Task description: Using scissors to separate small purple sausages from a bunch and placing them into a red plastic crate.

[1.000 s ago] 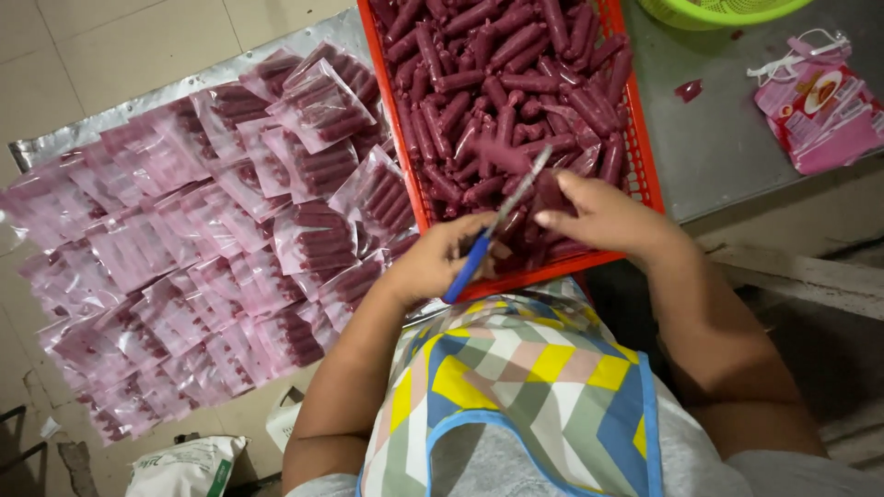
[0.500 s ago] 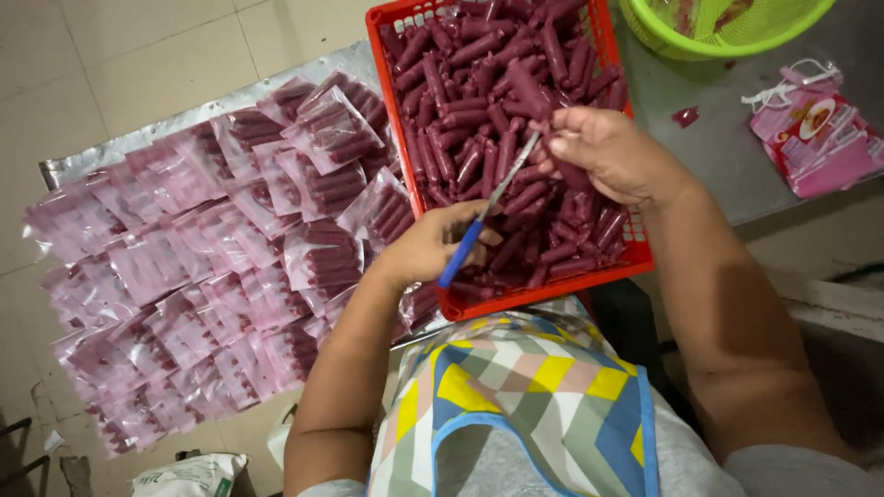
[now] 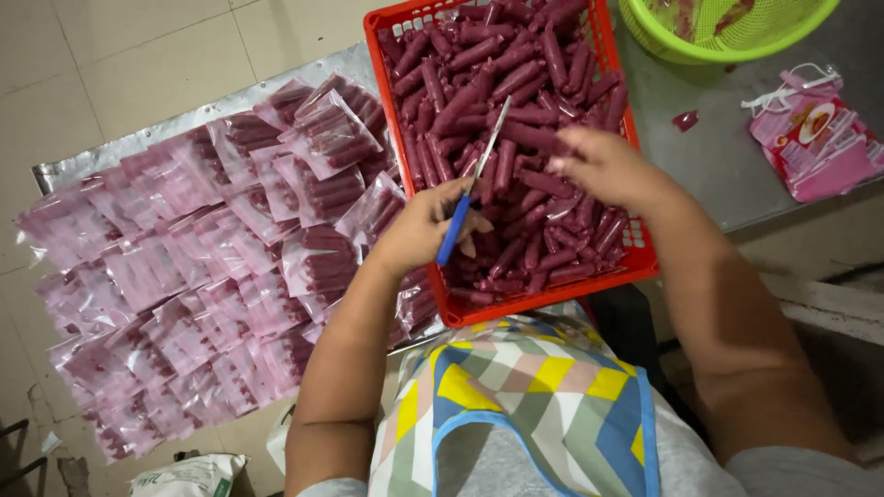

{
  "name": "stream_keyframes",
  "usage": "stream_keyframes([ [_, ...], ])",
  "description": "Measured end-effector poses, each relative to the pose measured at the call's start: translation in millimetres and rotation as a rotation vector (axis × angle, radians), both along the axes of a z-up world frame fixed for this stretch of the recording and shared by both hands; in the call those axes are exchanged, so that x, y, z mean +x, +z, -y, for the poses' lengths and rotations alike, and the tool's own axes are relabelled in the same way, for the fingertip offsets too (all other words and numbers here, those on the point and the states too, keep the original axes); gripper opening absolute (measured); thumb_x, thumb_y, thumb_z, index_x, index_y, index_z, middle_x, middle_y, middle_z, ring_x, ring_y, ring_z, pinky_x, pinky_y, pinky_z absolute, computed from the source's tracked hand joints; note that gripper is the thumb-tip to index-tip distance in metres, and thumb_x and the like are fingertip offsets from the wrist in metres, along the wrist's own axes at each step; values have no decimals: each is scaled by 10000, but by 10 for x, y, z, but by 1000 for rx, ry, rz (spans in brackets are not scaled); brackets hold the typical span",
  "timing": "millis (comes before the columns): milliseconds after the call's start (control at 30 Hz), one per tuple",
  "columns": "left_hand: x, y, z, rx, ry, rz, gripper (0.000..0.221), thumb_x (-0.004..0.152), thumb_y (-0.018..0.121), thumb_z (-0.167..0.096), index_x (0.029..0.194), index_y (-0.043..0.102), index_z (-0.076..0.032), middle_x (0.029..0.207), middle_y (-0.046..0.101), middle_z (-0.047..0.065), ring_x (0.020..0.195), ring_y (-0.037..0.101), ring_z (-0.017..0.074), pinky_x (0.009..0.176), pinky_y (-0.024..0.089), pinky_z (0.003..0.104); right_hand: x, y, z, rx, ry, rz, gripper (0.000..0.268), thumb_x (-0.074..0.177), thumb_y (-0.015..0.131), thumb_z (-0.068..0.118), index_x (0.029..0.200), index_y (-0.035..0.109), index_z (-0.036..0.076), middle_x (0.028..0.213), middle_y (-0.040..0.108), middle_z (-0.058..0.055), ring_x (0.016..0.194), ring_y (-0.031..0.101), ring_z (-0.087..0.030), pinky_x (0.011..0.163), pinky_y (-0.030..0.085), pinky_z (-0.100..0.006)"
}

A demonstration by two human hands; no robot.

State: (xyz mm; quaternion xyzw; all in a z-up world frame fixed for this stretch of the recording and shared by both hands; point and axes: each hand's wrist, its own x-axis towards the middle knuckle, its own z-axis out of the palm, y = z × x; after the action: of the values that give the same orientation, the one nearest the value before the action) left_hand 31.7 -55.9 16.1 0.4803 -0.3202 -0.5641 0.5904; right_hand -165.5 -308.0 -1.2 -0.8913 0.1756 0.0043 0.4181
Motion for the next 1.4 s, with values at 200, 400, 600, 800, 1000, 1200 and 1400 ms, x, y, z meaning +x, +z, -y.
stream_keyframes([
  [200,-7,-15,26,63,-100,90,530,851,679,16,1373,588,-11,852,729,205,664,715,248,613,634,387,229,164,59,754,-253,214,295,1011,606,17,1296,534,-6,971,733,-92,819,745,-137,694,587,-212],
  [400,-73,-64,195,105,-91,142,698,787,747,17,1446,521,-28,1042,710,173,911,669,232,843,612,376,373,394,-93,835,-217,241,315,936,686,-19,1240,605,-12,1029,733,-103,829,751,-185,744,622,-301],
  [600,-111,-101,243,118,-22,210,674,798,813,-39,1427,574,-81,1134,738,156,992,677,192,926,583,385,376,259,-9,389,106,112,514,879,811,271,1255,641,-37,1200,697,-157,1196,631,-309,1141,381,-509],
  [800,2,119,215,71,22,281,612,797,712,2,1395,612,-79,1185,718,167,1020,686,213,935,566,406,255,-397,325,-83,242,174,222,894,709,93,1063,658,-42,1041,685,-262,1112,611,-502,1021,446,-591],
  [1000,-26,151,168,173,-61,189,514,867,730,-80,1367,611,-52,832,725,148,659,720,214,661,623,348,289,40,111,414,-161,197,361,990,657,55,1334,567,-7,1138,691,-68,1115,582,-159,1087,434,-395],
  [1200,-178,-59,217,225,-83,476,628,804,748,-156,1405,588,-72,1066,751,204,912,718,289,856,577,470,272,79,87,417,-145,232,337,973,616,8,1309,593,28,1112,673,-35,1099,555,-131,1070,443,-385],
  [1400,-240,-205,359,316,-71,810,666,817,688,-304,1454,532,-185,1135,753,91,857,750,313,866,569,487,331,-113,60,254,-40,219,316,885,616,-9,1186,685,58,1069,744,-85,1076,674,-224,998,493,-423],
])
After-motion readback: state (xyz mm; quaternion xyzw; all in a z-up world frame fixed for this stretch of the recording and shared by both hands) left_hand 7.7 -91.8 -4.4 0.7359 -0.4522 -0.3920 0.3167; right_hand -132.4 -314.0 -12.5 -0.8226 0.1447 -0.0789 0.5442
